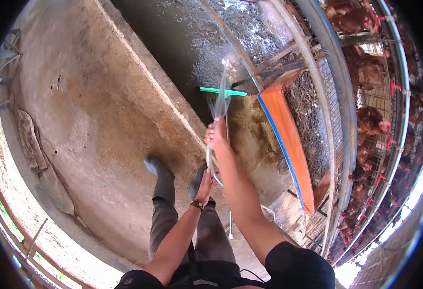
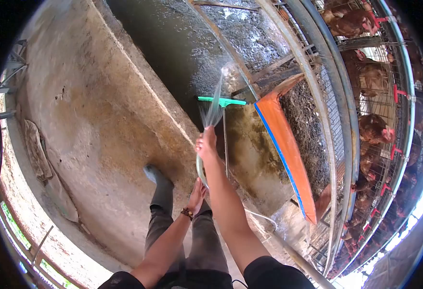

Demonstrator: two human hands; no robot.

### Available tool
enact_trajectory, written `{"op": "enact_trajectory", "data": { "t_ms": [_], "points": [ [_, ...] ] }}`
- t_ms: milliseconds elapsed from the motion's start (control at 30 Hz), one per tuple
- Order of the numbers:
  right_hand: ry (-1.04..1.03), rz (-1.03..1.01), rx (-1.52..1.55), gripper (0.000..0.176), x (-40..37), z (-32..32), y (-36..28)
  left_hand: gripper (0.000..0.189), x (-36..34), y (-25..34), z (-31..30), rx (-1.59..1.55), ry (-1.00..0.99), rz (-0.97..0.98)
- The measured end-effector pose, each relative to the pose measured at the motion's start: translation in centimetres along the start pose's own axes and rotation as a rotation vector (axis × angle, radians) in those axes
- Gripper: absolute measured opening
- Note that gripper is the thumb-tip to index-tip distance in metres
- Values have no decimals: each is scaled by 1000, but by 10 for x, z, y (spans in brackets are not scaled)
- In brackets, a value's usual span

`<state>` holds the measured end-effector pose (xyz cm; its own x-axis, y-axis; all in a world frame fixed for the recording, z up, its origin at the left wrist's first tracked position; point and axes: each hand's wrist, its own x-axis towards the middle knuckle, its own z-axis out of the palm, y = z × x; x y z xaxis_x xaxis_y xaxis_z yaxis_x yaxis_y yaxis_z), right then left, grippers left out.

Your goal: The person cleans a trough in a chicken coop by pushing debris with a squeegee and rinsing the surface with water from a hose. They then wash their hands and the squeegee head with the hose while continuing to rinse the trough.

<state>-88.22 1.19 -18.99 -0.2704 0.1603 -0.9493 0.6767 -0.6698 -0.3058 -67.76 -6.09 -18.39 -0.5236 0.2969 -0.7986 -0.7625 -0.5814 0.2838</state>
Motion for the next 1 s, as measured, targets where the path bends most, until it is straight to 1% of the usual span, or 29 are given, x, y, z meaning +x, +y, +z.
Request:
{"op": "enact_trajectory", "data": {
  "t_ms": [33,100,133,233,267,367,400,500,533,633,733,833,867,900,967,1000],
  "points": [
    [35,-2,-29,32,3,18,1,48,0,9,-6,90,26,-38],
    [102,67,-49,33,7,42,4,44,6,37,-21,268,84,-93],
    [119,47,-15,32,11,49,6,45,-3,57,-17,155,-8,-58],
    [177,2,88,31,18,58,10,49,-7,87,-27,91,64,-45],
    [185,-2,113,32,20,64,9,53,-10,103,-22,136,81,2],
    [207,-48,129,31,25,85,-4,55,0,136,-22,268,100,18],
    [219,-68,128,31,26,91,-11,55,6,146,-20,298,91,-23],
    [233,-177,120,32,43,92,-24,55,30,157,-17,327,-2,-88],
    [283,-180,103,32,52,92,-29,55,37,156,-12,362,5,-105],
    [319,-162,95,39,69,83,-42,55,60,147,-4,383,40,-124],
    [364,-223,6,46,89,76,-47,56,72,147,3,399,29,-192],
    [449,-242,-78,50,121,72,-52,58,97,150,5,431,-8,-235],
    [498,-210,-159,49,134,71,-54,59,103,151,5,450,-10,-242],
    [560,-242,-272,48,143,71,-50,60,109,152,5,471,-12,-248],
    [680,-317,-495,50,163,73,-46,61,106,173,34,576,13,-248],
    [649,-228,-504,48,157,78,-56,61,104,181,44,630,27,-254]
  ]
}}
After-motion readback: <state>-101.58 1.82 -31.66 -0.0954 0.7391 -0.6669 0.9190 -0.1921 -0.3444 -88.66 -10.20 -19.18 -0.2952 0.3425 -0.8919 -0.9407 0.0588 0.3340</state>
